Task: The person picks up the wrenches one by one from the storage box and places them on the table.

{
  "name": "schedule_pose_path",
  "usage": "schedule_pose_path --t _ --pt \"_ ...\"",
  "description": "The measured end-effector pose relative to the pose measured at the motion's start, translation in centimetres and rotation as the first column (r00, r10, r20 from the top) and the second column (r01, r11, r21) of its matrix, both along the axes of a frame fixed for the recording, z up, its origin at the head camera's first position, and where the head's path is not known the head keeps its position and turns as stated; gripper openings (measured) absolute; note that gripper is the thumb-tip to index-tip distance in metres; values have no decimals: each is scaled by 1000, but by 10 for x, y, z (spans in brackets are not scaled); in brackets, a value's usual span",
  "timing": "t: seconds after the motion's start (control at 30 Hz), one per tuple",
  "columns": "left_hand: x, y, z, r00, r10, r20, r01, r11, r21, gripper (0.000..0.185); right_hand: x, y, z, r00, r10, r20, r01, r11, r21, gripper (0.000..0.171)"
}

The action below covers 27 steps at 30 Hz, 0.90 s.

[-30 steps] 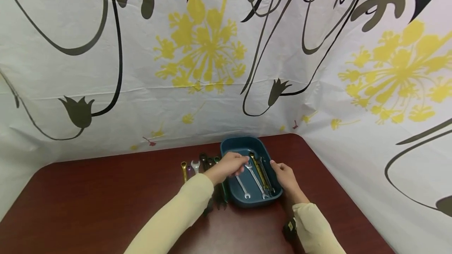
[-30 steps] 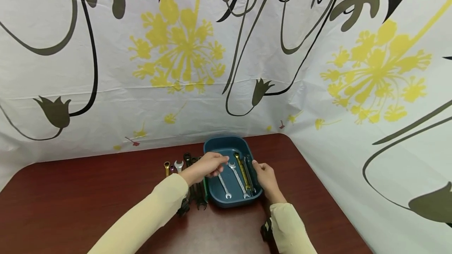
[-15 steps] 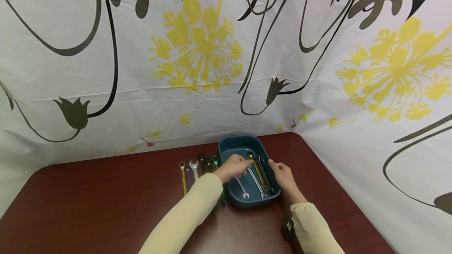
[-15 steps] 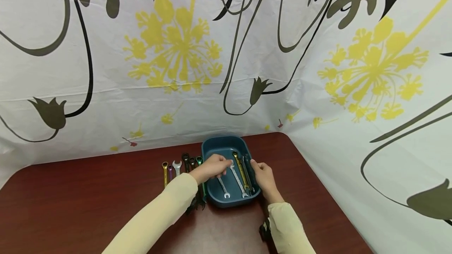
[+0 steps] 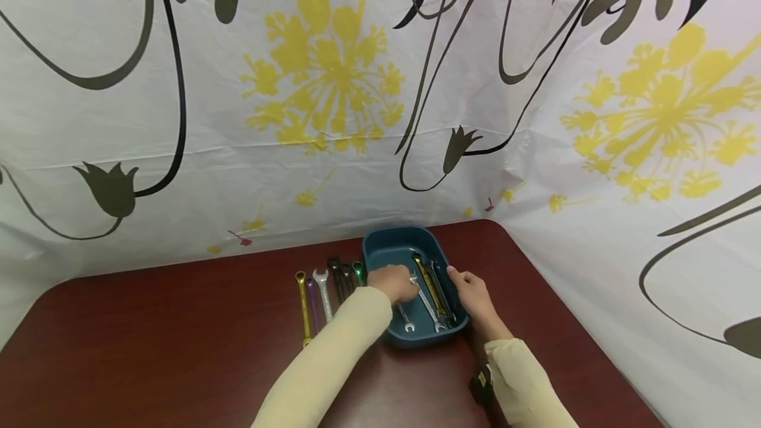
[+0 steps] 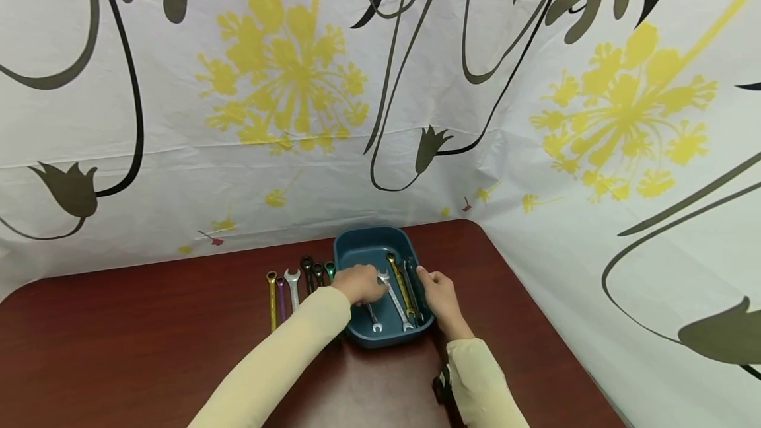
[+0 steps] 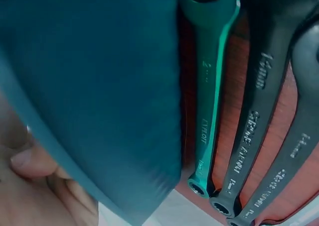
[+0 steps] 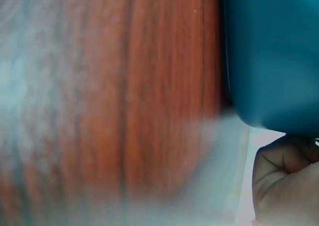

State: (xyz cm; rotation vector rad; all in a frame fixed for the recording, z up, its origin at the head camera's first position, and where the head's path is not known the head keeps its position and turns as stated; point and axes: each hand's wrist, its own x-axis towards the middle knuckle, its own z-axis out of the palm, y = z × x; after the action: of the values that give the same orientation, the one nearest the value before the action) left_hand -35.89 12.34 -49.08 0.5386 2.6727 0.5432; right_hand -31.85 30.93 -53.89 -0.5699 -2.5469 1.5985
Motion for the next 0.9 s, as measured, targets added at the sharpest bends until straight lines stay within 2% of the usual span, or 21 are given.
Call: schedule_pose_path --t 0.27,0.43,0.6,0.73,0.77,0.9 --pt "-2 -1 -8 993 -11 -120 -5 991 -136 31 -5 -4 -1 1000 18 21 -17 1000 -7 45" --pt "-1 0 -13 988 -39 -152 9 980 -197 17 -4 -6 -2 1000 13 26 -12 1000 -15 44" --pt "0 2 -15 982 -40 -186 -2 975 -221 24 -4 -6 -2 1000 20 20 -19 1000 -3 43" --pt "2 5 -18 972 -76 -221 4 951 -310 18 -5 -7 -2 1000 11 -1 -11 1000 24 41" --pt "-2 7 -28 965 -89 -247 2 943 -332 17 -6 -7 -2 1000 11 -6 -11 999 30 41" --pt "0 13 -28 964 -111 -243 3 914 -407 18 -5 -5 -3 1000 8 -22 -7 999 41 41"
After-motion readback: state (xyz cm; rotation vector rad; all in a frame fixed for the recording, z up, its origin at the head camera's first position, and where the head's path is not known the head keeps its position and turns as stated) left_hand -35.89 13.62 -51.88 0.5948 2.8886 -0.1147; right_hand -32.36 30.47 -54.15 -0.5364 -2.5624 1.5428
